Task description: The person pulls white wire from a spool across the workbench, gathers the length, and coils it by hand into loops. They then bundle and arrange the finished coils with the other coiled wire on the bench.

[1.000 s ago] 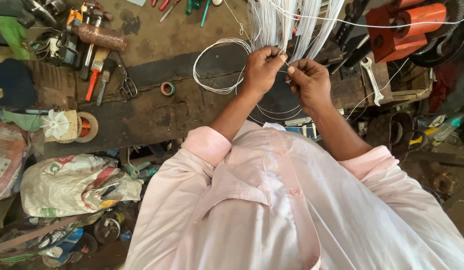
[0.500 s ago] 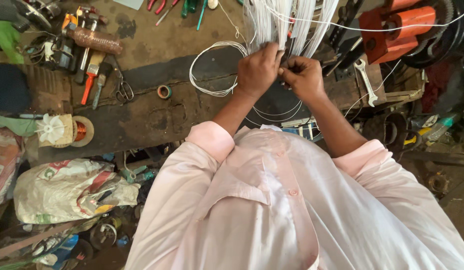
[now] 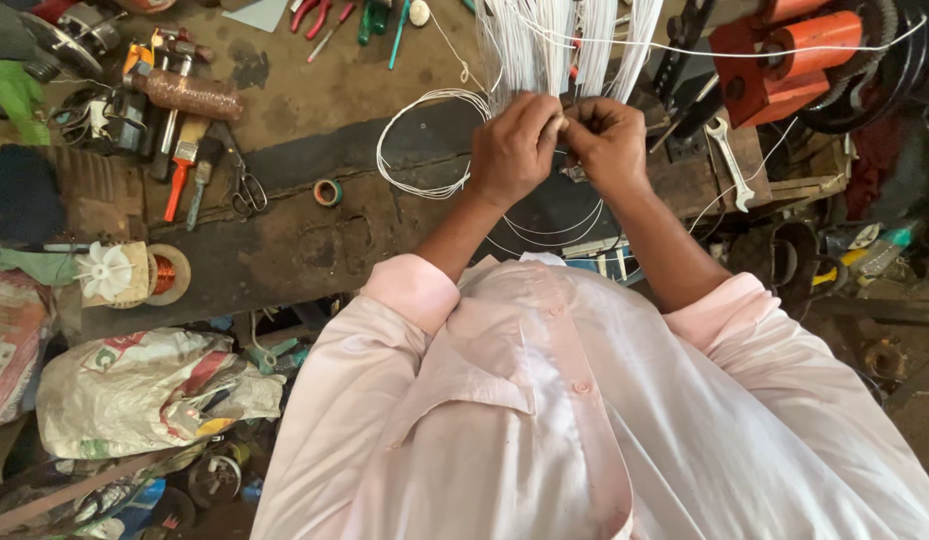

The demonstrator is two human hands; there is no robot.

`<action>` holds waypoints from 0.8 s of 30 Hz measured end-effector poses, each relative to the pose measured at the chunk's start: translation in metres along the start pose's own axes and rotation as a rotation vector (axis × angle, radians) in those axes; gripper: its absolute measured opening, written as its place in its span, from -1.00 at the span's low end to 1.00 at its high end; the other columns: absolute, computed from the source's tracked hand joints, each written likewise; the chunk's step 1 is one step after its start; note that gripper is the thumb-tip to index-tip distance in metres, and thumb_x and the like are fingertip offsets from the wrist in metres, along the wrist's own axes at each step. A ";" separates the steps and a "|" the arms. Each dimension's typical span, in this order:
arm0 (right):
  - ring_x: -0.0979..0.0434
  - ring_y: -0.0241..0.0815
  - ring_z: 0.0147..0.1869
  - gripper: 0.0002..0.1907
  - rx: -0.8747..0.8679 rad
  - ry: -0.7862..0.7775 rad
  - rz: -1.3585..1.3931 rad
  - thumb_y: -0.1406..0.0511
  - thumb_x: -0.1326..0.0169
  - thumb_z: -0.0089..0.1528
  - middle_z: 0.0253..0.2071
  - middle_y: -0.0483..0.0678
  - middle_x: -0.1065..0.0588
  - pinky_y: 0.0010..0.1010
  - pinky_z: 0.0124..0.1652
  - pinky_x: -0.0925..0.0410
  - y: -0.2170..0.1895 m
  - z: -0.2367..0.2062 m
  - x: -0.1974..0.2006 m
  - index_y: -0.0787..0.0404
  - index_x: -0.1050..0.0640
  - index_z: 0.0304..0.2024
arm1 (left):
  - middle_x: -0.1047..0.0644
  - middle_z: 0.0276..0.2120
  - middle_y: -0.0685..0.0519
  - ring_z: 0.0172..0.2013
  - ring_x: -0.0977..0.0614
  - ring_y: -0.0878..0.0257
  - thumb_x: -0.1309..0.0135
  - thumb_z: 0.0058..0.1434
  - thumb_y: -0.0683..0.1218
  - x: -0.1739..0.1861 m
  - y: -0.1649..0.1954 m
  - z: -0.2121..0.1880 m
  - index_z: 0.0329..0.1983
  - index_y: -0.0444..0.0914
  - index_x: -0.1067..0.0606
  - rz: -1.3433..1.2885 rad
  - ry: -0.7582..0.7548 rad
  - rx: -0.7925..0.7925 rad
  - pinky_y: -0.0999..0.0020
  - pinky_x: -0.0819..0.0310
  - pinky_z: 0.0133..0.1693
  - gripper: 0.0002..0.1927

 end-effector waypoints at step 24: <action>-0.44 -0.42 -0.48 -0.95 0.021 0.013 0.143 0.47 -0.15 0.32 -0.40 -0.10 -0.56 -0.58 -0.47 -0.30 0.005 0.003 -0.004 0.40 -0.60 -0.21 | -0.57 -0.33 0.01 -0.32 -0.65 -0.04 -0.14 0.24 -0.20 0.002 -0.009 -0.002 -0.04 -0.18 -0.47 0.073 -0.118 -0.013 0.10 -0.51 -0.31 -0.77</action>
Point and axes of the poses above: each hand's wrist, its own z-axis towards the middle knuckle, its own x-axis out of the back of the hand, y = z × x, the point moved 4 cm from there along z, towards the middle knuckle
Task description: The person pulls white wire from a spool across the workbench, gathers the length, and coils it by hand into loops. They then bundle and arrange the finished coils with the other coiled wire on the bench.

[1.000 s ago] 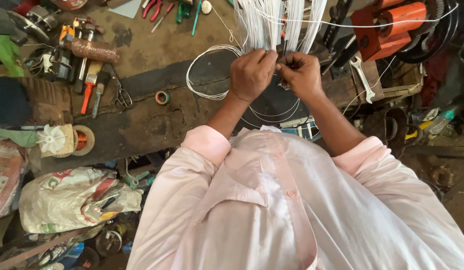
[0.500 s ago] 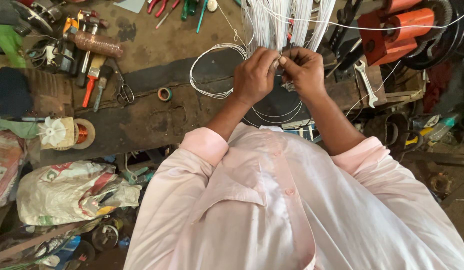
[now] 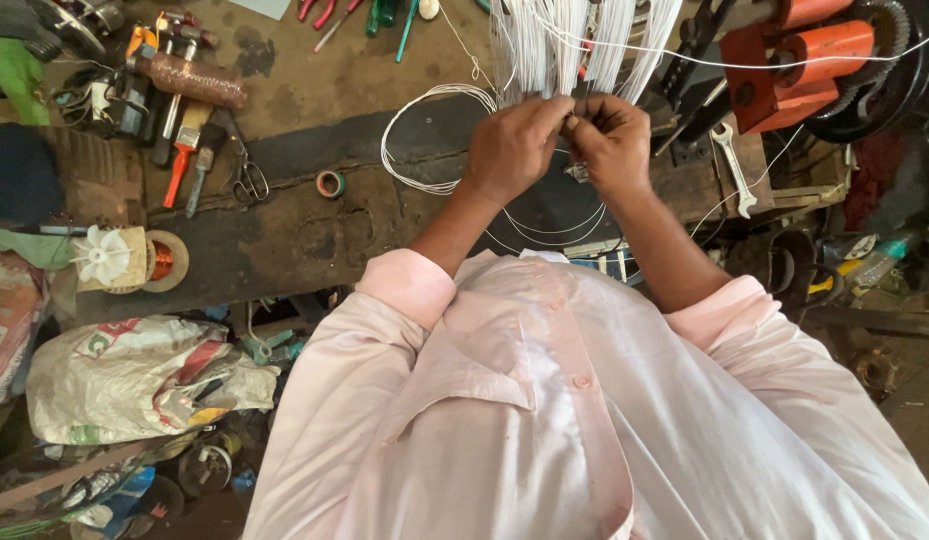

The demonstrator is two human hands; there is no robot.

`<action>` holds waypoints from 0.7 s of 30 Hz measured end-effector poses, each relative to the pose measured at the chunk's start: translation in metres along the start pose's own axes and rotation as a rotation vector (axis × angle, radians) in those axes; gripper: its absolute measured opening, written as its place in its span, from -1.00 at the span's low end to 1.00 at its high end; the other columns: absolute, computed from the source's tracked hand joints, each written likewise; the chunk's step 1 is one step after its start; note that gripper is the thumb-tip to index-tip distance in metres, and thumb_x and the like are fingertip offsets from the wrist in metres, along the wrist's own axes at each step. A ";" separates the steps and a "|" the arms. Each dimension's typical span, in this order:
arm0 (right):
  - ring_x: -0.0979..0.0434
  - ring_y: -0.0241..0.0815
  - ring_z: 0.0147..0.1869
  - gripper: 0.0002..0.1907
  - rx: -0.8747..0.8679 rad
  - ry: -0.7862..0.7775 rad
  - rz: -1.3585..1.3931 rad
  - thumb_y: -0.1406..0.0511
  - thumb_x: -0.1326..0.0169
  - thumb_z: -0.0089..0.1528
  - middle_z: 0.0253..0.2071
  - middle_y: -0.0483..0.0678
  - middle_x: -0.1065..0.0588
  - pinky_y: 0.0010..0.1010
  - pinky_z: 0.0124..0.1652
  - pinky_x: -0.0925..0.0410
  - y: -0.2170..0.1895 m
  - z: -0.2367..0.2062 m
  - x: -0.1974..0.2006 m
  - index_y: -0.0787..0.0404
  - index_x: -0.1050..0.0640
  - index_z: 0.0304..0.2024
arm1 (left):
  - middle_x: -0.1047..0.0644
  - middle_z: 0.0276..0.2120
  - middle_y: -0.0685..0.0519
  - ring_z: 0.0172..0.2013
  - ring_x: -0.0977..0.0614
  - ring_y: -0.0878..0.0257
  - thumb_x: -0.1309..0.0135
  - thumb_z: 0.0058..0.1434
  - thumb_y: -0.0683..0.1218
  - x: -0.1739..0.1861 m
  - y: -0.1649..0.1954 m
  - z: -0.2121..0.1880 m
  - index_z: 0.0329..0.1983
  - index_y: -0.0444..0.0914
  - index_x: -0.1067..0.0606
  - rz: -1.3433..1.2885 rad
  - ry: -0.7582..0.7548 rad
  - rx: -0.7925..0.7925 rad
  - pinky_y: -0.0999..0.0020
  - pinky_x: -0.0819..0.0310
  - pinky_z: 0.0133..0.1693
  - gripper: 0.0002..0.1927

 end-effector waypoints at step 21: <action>-0.49 -0.34 -0.40 -0.90 0.339 0.069 -0.657 0.40 -0.27 0.33 -0.41 -0.07 -0.55 -0.46 -0.36 -0.35 -0.043 -0.013 -0.012 0.30 -0.59 -0.18 | -0.54 -0.34 -0.07 -0.33 -0.61 -0.14 -0.15 0.29 -0.12 -0.003 -0.010 -0.007 -0.20 -0.23 -0.40 -0.014 0.023 0.098 0.02 -0.45 -0.34 -0.84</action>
Point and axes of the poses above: each hand's wrist, its own z-axis towards the middle knuckle, its own x-axis out of the back of the hand, y = z × x, the point moved 4 cm from there along z, towards the middle knuckle
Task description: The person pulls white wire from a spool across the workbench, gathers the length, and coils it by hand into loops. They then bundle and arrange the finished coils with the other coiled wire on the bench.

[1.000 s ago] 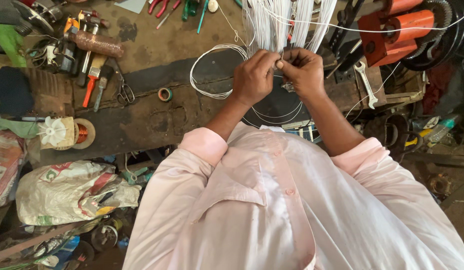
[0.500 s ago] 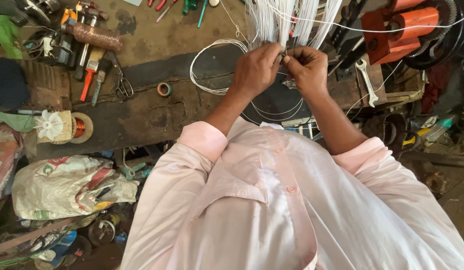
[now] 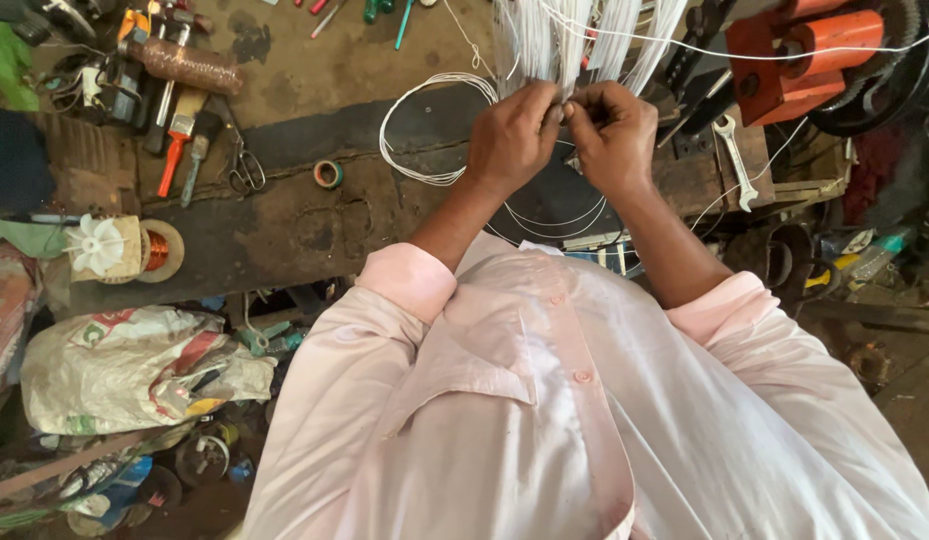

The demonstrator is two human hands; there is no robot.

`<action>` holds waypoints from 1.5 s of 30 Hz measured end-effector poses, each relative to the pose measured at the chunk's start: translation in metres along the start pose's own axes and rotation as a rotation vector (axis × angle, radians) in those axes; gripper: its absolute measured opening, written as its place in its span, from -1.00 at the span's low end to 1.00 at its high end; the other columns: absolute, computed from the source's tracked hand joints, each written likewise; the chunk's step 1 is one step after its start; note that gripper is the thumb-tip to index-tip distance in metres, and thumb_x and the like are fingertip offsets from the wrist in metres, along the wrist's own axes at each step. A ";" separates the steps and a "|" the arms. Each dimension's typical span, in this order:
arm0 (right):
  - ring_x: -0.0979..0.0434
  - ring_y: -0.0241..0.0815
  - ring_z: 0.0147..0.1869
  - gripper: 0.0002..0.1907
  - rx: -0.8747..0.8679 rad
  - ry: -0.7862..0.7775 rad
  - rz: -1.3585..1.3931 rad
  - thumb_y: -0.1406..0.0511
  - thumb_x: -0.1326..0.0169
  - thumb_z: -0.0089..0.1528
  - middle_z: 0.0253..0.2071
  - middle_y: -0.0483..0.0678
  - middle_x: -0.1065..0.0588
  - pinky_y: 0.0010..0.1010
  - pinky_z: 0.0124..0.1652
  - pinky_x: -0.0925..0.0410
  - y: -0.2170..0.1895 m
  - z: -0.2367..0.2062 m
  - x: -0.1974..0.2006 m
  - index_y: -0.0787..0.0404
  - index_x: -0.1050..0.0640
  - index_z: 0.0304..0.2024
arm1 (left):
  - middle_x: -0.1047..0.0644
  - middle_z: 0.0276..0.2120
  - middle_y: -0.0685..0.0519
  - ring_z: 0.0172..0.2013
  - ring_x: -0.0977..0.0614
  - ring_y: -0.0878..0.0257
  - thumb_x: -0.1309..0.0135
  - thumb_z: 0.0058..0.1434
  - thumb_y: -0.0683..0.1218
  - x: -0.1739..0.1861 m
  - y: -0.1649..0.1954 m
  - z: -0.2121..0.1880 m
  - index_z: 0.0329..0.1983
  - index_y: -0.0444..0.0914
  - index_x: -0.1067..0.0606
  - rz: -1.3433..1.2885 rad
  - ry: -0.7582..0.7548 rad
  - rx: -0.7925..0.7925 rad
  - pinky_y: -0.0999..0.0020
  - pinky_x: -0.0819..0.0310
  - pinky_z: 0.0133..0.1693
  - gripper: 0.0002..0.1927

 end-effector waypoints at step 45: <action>-0.58 0.17 -0.26 -0.88 0.329 -0.103 -0.370 0.37 -0.18 0.34 -0.26 0.06 -0.57 -0.04 -0.25 -0.38 -0.008 0.008 0.015 0.21 -0.49 -0.12 | -0.63 -0.32 -0.04 -0.30 -0.68 -0.04 -0.14 0.26 -0.14 -0.005 0.004 0.007 -0.15 -0.18 -0.57 -0.087 0.001 0.025 0.17 -0.53 -0.28 -0.89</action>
Point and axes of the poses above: each hand's wrist, its own z-axis towards the middle knuckle, its own x-axis out of the back of the hand, y = z × x, the point moved 4 cm from there along z, towards the middle knuckle
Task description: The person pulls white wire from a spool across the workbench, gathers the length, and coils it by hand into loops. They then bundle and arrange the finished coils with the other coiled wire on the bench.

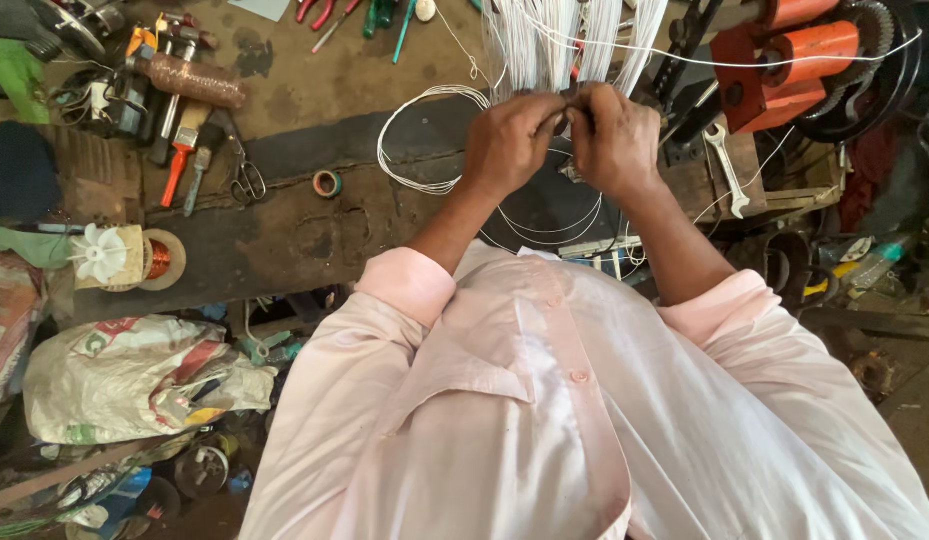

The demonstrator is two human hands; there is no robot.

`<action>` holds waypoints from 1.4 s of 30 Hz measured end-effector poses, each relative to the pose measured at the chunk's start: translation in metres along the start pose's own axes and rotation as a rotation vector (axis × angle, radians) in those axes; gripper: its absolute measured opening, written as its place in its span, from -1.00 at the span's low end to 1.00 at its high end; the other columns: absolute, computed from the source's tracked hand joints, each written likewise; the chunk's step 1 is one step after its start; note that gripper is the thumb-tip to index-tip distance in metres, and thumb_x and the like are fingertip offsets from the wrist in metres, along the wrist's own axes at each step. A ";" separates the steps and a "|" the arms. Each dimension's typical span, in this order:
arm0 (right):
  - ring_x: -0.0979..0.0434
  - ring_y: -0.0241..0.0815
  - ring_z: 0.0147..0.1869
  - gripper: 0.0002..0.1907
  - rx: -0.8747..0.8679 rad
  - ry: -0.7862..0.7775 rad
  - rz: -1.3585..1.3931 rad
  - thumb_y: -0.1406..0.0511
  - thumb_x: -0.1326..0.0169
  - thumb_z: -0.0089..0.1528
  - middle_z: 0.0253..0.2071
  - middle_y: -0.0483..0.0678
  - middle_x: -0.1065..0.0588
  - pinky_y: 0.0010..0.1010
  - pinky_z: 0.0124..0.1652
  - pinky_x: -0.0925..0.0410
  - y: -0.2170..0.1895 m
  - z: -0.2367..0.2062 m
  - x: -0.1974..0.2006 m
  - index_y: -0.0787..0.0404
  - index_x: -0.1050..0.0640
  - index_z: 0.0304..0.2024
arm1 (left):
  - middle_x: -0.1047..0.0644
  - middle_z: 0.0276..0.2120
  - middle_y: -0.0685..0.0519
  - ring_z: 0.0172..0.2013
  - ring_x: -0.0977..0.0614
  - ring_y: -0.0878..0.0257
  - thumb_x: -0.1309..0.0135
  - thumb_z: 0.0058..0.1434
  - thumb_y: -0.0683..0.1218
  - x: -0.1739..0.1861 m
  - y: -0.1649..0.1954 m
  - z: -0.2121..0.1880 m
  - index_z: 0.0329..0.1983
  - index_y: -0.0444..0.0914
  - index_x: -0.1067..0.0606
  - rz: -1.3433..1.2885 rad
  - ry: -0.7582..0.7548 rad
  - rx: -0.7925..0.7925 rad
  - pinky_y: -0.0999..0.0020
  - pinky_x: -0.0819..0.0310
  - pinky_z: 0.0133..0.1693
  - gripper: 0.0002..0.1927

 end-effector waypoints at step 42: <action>-0.61 -0.08 -0.34 -0.79 -0.055 0.105 0.236 0.46 -0.24 0.28 -0.33 0.06 -0.55 -0.33 -0.30 -0.43 -0.016 -0.003 0.002 0.31 -0.59 -0.03 | -0.60 -0.53 -0.03 -0.55 -0.65 0.24 -0.14 0.28 -0.12 -0.011 -0.027 -0.005 -0.20 -0.27 -0.59 -0.274 0.039 0.272 0.33 -0.49 -0.43 -0.88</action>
Point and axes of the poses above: each hand's wrist, its own z-axis towards the middle knuckle, its own x-axis out of the back of the hand, y = z × x, the point moved 4 cm from there along z, towards the middle knuckle
